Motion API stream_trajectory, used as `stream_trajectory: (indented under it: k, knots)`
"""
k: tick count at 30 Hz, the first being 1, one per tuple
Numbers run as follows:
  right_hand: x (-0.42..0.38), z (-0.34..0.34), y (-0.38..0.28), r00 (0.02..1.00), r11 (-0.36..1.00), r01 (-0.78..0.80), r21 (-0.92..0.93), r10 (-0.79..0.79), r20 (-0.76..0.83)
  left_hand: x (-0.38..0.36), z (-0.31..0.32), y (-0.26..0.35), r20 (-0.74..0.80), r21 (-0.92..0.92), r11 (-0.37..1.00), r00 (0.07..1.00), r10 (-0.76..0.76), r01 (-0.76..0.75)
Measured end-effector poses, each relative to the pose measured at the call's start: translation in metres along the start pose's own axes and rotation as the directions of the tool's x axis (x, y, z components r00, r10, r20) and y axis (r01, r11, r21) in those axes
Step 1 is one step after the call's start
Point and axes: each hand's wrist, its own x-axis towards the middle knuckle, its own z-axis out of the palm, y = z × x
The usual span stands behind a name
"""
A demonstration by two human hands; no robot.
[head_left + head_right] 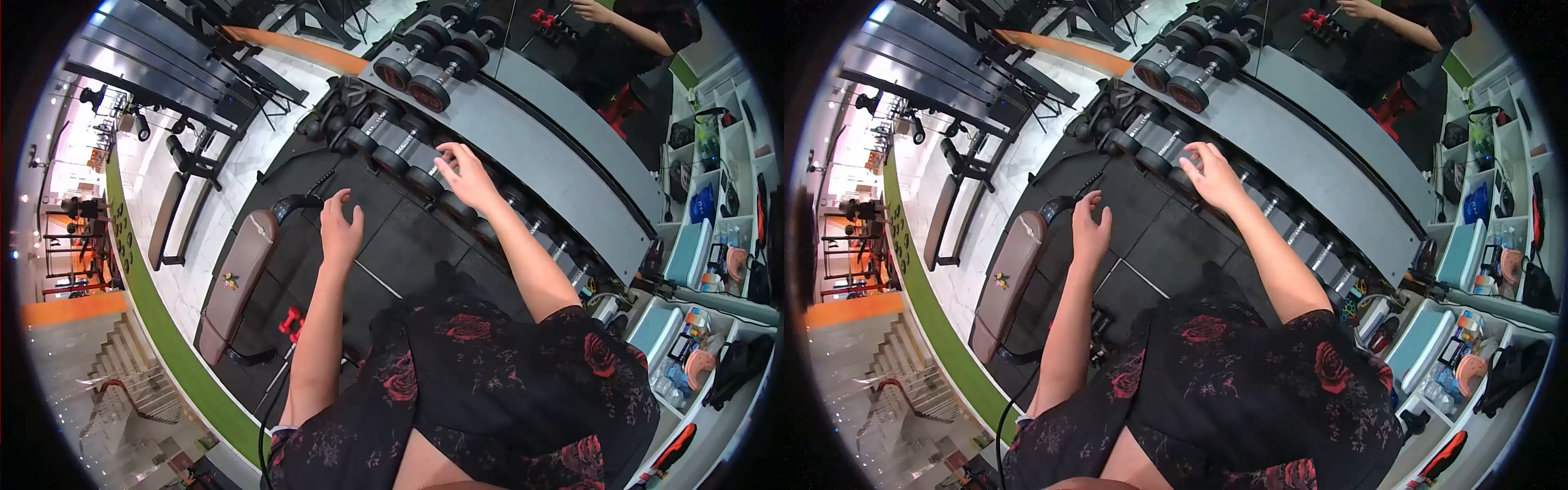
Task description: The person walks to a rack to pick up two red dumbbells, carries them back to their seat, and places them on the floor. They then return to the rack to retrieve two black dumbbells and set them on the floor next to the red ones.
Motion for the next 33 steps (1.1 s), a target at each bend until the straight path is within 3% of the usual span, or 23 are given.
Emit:
stream_trajectory:
  k: [9,11,15,19,25,33]
  knots:
    - [0.015,-0.015,0.010,0.988,0.986,-0.145,-0.080,0.140,-0.063,0.023,-0.012,-0.029,0.089,-0.171,0.984,0.996,-0.032,0.047]
    - [0.024,-0.011,0.008,0.989,0.990,-0.093,-0.106,0.079,-0.129,0.029,-0.014,-0.032,0.085,-0.243,0.970,0.996,0.032,-0.011]
    - [0.045,0.021,-0.020,0.979,0.991,-0.113,-0.073,0.099,-0.176,0.038,-0.038,-0.029,0.120,-0.299,0.948,0.982,0.149,-0.107]
    - [0.067,0.037,-0.057,0.983,0.988,-0.066,-0.138,0.040,-0.177,0.046,-0.062,-0.049,0.124,-0.308,0.944,0.978,0.166,-0.121]
    - [0.071,0.021,-0.080,0.957,0.964,-0.125,-0.235,0.055,-0.284,0.062,-0.058,-0.071,0.163,-0.415,0.905,0.970,0.180,-0.098]
    - [0.128,0.009,-0.013,0.943,0.987,-0.145,-0.062,0.119,-0.311,0.119,-0.028,-0.036,0.260,-0.537,0.840,0.930,0.259,-0.084]
